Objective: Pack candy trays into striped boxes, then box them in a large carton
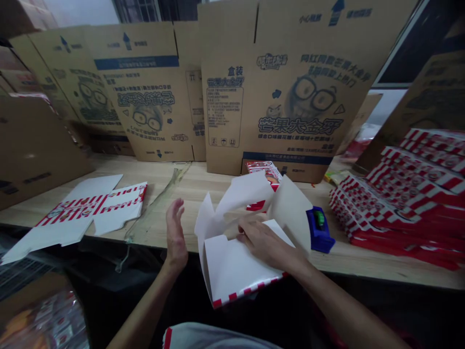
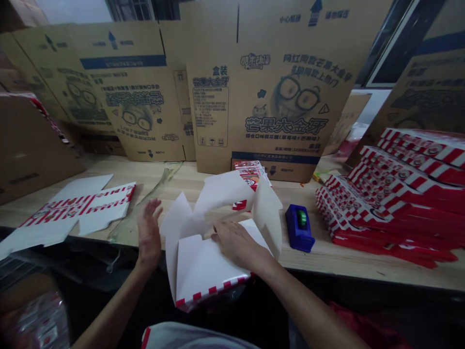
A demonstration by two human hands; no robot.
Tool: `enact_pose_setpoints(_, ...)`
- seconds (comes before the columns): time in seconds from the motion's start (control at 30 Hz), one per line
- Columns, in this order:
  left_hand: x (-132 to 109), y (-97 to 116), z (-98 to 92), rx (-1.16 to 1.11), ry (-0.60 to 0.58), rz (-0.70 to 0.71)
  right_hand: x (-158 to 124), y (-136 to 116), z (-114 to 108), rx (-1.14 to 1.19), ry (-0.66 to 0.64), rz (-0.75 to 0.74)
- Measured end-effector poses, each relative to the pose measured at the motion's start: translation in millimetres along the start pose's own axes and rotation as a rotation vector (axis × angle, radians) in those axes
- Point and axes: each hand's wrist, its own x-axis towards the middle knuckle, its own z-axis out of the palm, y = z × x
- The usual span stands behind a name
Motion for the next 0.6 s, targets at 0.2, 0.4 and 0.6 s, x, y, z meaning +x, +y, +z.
enact_pose_setpoints(0.2, -22, 24, 11.3, -0.191, -0.298, -0.428, 2, -8, -6, 0.167, 0.098, 0.124)
enact_pose_setpoints(0.4, -2, 46, 33.7, 0.025, -0.361, -0.256, -3, -2, 6, 0.147, 0.235, 0.050)
enact_pose_setpoints(0.6, 25, 40, 40.8, 0.244, -0.545, -0.214, -32, -9, 4, 0.046, 0.286, -0.109)
